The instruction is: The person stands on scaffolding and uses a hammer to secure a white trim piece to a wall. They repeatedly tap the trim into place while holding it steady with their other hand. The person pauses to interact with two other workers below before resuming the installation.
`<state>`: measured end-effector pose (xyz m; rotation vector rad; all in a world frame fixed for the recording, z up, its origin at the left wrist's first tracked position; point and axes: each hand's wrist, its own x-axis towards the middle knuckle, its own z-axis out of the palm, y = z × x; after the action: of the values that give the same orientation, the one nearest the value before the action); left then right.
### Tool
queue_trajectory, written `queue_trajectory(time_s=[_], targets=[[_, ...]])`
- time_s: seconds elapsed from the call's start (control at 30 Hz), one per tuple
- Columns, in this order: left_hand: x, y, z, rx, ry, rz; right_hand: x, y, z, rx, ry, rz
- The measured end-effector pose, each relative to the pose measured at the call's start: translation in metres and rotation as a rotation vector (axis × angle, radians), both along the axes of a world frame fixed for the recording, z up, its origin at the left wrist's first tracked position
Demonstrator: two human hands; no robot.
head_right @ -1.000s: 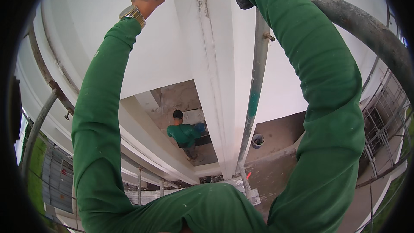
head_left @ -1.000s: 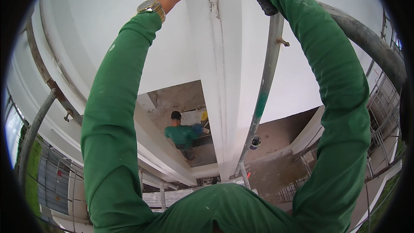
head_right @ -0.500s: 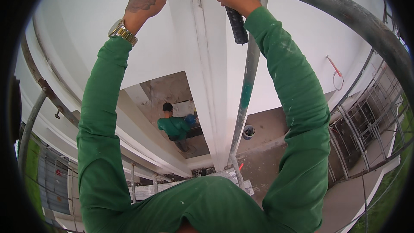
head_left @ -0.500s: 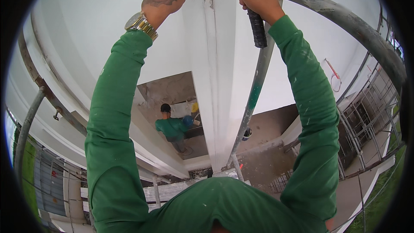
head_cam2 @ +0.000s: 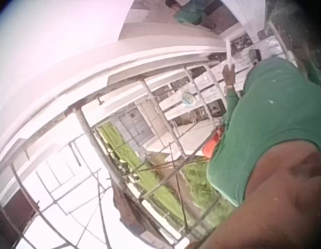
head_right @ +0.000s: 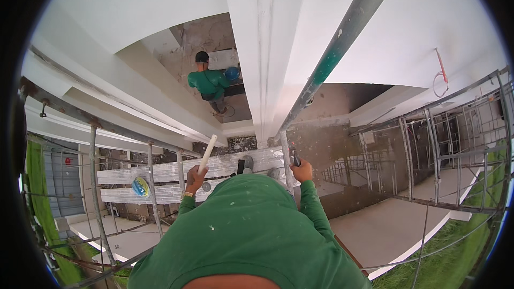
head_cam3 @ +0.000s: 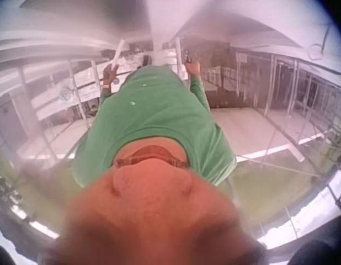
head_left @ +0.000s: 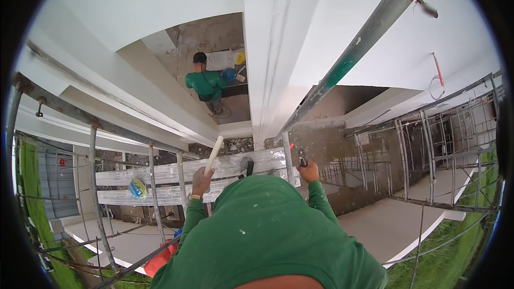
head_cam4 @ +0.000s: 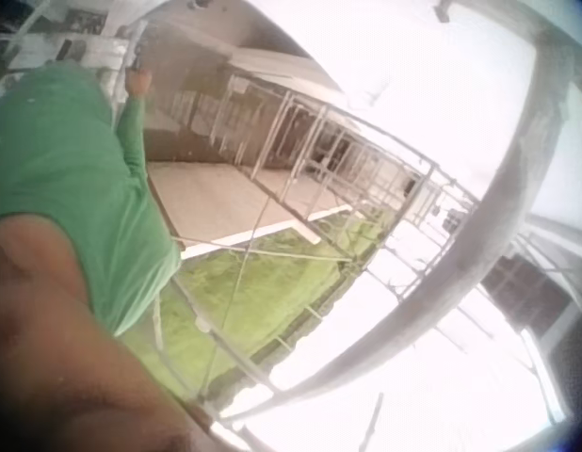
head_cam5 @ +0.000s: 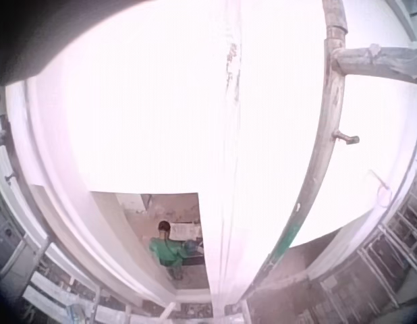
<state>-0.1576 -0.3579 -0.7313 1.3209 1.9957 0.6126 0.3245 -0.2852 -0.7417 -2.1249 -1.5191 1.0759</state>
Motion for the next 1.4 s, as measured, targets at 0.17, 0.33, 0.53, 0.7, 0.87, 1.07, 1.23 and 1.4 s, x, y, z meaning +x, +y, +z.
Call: queue_trajectory(time_s=[0.17,0.33,0.53,0.7,0.87,1.07,1.23,1.4], targets=[[0.016,-0.159,-0.044,-0.169,0.148,0.398,0.052,-0.112,-0.071,-0.500,-0.004,-0.314],[0.013,-0.141,-0.029,-0.050,0.146,0.303,0.086,-0.112,-0.082,-0.736,-0.050,-0.089],[0.043,-0.029,0.040,0.231,0.022,0.288,0.096,-0.043,-0.116,-0.868,0.060,-0.256],[0.075,0.030,0.078,0.278,-0.025,0.133,0.068,0.021,-0.094,-0.733,0.091,-0.188],[0.085,0.053,0.074,0.269,-0.129,0.026,0.050,0.029,-0.080,-0.590,-0.032,-0.046],[0.083,0.126,0.082,0.101,-0.380,-0.298,0.071,-0.021,-0.117,-0.783,-0.061,-0.075],[0.078,0.222,0.148,0.131,-0.489,-0.532,0.081,-0.032,-0.090,-0.933,-0.183,0.212],[0.049,0.312,0.155,0.223,-0.459,-0.531,0.088,-0.027,-0.081,-1.029,-0.256,0.572]])
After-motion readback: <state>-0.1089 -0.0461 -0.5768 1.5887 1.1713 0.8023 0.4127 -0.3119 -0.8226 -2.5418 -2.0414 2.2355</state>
